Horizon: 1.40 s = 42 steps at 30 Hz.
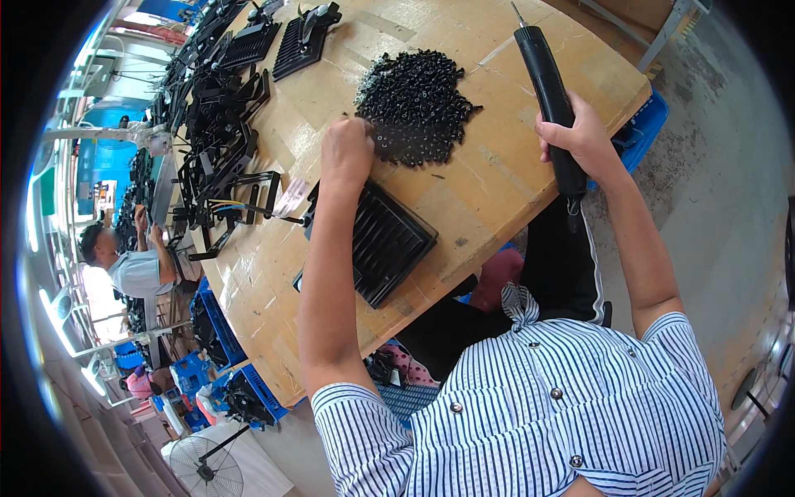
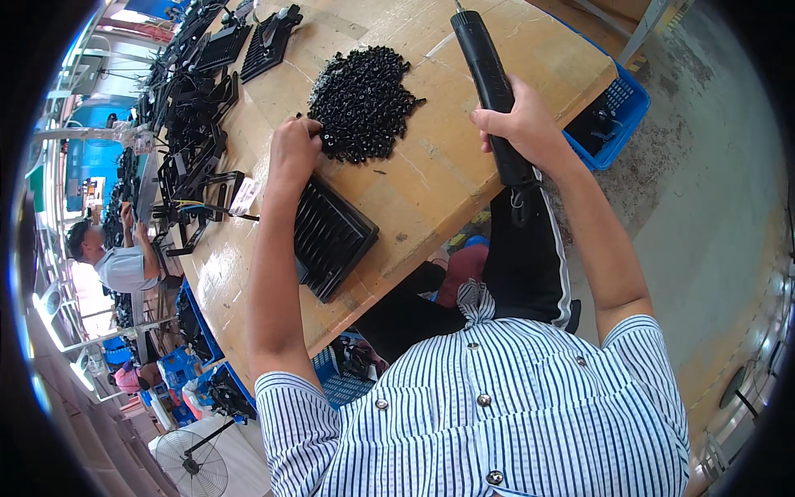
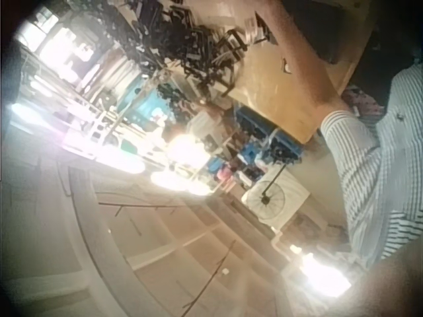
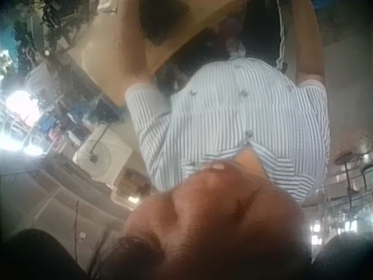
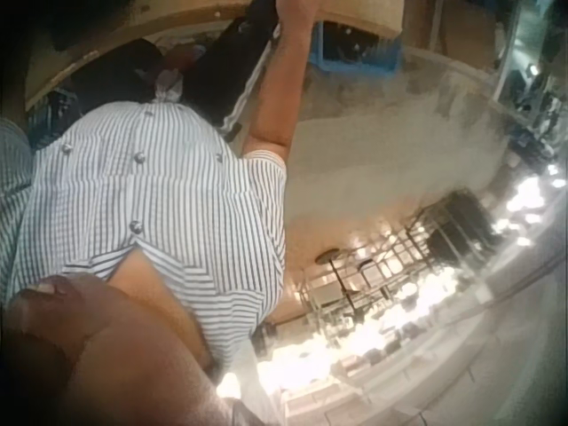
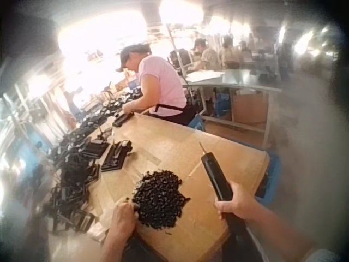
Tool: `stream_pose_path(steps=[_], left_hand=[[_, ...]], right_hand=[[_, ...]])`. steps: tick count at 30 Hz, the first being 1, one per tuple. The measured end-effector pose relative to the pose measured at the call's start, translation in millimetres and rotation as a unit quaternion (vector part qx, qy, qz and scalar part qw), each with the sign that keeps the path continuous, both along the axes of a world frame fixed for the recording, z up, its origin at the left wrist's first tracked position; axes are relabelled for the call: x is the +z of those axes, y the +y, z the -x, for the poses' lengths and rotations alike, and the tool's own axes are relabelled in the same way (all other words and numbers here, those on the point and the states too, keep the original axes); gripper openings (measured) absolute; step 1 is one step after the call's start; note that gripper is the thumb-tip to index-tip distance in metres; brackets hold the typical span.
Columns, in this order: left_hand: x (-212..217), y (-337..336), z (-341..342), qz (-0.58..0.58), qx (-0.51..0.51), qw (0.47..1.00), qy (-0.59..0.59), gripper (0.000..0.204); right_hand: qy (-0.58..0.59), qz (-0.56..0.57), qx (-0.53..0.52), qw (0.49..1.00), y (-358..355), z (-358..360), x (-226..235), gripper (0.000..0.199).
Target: The person assembles light fixtures by positioning brackets onto lamp housings and driving screws with an electric screwdriver, then places the assembled lights into a plastic crate.
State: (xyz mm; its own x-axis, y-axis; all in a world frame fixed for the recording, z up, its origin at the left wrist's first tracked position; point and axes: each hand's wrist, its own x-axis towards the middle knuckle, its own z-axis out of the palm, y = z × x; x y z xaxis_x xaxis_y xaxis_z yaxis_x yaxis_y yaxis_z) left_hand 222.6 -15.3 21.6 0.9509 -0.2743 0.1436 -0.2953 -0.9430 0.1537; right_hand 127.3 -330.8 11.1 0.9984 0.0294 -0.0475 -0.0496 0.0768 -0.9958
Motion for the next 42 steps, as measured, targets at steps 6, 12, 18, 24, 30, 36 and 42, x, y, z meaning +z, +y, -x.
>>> stream_pose_path(steps=[6,12,18,24,30,36,42], left_hand=[[-5.1,15.5,-7.9,0.122,0.003,0.992,0.003,0.022],[-9.3,18.0,-13.1,0.344,0.073,0.934,0.07,0.021],[5.6,7.8,-6.5,0.438,0.115,0.883,0.122,0.02],[28.7,8.9,30.5,0.526,0.07,0.842,0.098,0.021],[35.7,32.3,144.5,0.563,0.075,0.785,0.246,0.025],[19.3,48.4,201.2,0.704,0.089,0.627,0.32,0.025],[10.8,51.9,220.0,0.724,0.06,0.612,0.311,0.025]], right_hand=[[0.0,0.002,0.003,1.0,-1.8,-0.2,-2.6,0.043],[-0.004,0.001,-0.001,1.0,0.7,0.8,-0.3,0.043],[-0.011,-0.003,0.006,1.0,0.9,1.9,1.6,0.043],[-0.015,0.031,0.022,0.999,-2.2,11.3,1.7,0.038],[0.047,0.109,0.269,0.956,25.9,101.8,28.6,0.053],[0.011,0.156,0.417,0.895,61.8,141.0,29.4,0.071],[0.074,0.195,0.433,0.877,76.9,144.6,38.3,0.074]])
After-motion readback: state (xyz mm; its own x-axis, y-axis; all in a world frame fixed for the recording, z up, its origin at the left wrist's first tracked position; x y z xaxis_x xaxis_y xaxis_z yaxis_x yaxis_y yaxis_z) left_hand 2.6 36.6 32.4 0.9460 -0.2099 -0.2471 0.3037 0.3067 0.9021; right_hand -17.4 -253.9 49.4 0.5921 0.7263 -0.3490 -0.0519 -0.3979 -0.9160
